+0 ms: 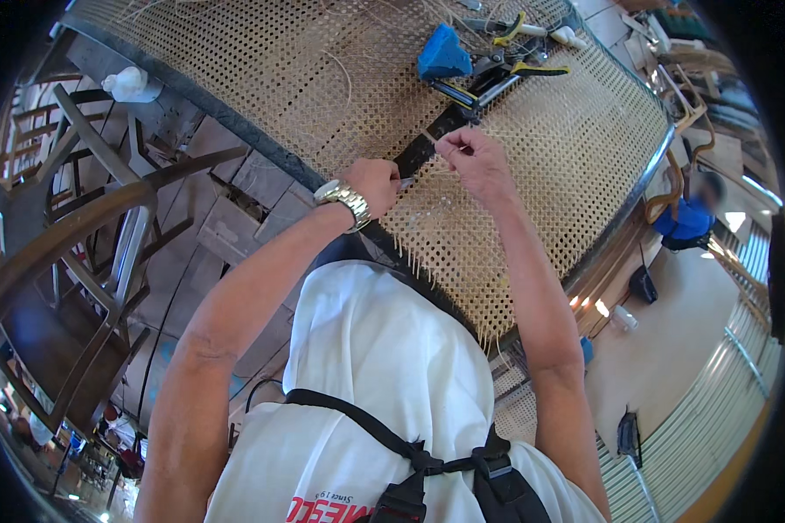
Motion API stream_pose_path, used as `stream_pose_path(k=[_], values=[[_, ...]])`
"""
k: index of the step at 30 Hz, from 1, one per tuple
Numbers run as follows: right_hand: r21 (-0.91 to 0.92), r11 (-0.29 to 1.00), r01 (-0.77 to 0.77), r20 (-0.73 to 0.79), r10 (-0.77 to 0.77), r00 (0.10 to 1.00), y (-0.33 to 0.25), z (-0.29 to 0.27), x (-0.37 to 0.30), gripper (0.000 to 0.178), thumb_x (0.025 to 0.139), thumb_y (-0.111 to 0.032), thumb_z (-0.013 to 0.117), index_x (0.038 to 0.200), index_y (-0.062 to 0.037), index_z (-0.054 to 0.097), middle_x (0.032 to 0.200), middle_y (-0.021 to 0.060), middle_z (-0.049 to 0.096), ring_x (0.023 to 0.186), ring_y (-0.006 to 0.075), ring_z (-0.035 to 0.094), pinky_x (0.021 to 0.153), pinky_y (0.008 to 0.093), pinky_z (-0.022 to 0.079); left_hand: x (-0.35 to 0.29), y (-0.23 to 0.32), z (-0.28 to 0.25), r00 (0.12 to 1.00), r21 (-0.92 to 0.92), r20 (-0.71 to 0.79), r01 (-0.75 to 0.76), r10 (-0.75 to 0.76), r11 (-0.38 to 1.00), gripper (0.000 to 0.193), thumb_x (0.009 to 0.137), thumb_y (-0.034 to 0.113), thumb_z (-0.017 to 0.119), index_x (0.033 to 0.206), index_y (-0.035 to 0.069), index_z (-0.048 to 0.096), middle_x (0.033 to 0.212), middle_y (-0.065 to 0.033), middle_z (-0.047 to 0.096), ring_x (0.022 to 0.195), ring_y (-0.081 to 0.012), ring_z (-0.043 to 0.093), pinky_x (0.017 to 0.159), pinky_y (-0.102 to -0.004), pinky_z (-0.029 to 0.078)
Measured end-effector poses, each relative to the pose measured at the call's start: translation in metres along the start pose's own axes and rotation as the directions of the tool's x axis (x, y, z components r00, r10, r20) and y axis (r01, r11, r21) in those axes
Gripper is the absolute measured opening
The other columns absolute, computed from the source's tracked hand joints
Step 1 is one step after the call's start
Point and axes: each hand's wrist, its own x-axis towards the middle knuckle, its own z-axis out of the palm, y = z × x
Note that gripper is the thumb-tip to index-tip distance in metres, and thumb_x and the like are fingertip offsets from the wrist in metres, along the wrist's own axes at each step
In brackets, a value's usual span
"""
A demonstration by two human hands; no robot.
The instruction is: Manually weave and assemble a bamboo or cane chair back using hand tools.
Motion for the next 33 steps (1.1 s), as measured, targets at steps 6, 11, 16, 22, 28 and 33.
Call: stream_pose_path(k=[6,11,16,22,28,33], values=[[-0.575,0.763,0.294,-0.022,-0.374,0.927,0.024,-0.007,-0.001,0.018,0.081,-0.019,0.073,0.081,-0.0021,0.068,0.083,0.0115,0.059,0.073,0.0226,0.060,0.067,0.0344,0.049,0.012,0.023,-0.003,0.998,0.313,0.059,-0.030,0.012,0.949,0.021,0.082,0.022,0.060,0.095,0.011,0.072,0.089,-0.0165,0.069,0.085,-0.0356,0.066,0.077,-0.0470,0.052],[-0.666,0.686,0.293,0.029,-0.369,0.929,0.025,-0.008,-0.004,0.017,0.079,-0.019,0.072,0.082,-0.0026,0.069,0.085,0.0131,0.060,0.076,0.0260,0.061,0.069,0.0362,0.049,0.013,0.030,-0.018,0.996,0.350,0.087,-0.023,-0.008,0.936,0.021,0.080,0.018,0.061,0.095,0.007,0.072,0.093,-0.0187,0.069,0.088,-0.0356,0.067,0.078,-0.0456,0.053],[-0.616,0.726,0.307,0.002,-0.389,0.921,0.025,-0.006,0.000,0.013,0.078,-0.015,0.069,0.078,-0.0021,0.067,0.086,0.0157,0.060,0.081,0.0310,0.061,0.073,0.0393,0.049,0.014,0.052,-0.018,0.996,0.434,0.091,-0.030,-0.010,0.900,0.025,0.080,0.015,0.063,0.101,0.003,0.071,0.101,-0.0180,0.070,0.094,-0.0353,0.068,0.081,-0.0447,0.055],[-0.647,0.664,0.375,0.048,-0.456,0.889,0.021,-0.005,-0.001,0.007,0.075,-0.008,0.065,0.073,-0.0011,0.064,0.086,0.0178,0.059,0.084,0.0353,0.059,0.074,0.0423,0.049,0.029,0.042,-0.012,0.996,0.386,0.086,-0.033,0.000,0.922,0.021,0.081,0.018,0.063,0.091,0.002,0.072,0.089,-0.0225,0.069,0.085,-0.0359,0.068,0.073,-0.0446,0.054],[-0.669,0.565,0.483,0.172,-0.515,0.840,0.025,-0.010,0.006,0.006,0.073,-0.005,0.063,0.071,0.0001,0.061,0.086,0.0177,0.057,0.083,0.0346,0.058,0.073,0.0416,0.048,0.014,0.027,0.012,0.977,-0.156,0.079,0.206,-0.196,0.966,0.025,0.087,0.029,0.061,0.099,0.010,0.070,0.085,-0.0188,0.070,0.083,-0.0316,0.068,0.077,-0.0434,0.053],[-0.709,0.515,0.482,0.236,-0.471,0.850,0.023,-0.008,0.014,0.007,0.073,-0.005,0.064,0.071,0.0001,0.060,0.088,0.0164,0.056,0.083,0.0328,0.057,0.071,0.0402,0.048,0.015,0.033,0.014,0.996,0.174,-0.063,0.073,-0.063,0.982,0.022,0.084,0.023,0.061,0.091,0.005,0.071,0.094,-0.0209,0.069,0.087,-0.0358,0.068,0.079,-0.0442,0.054]])
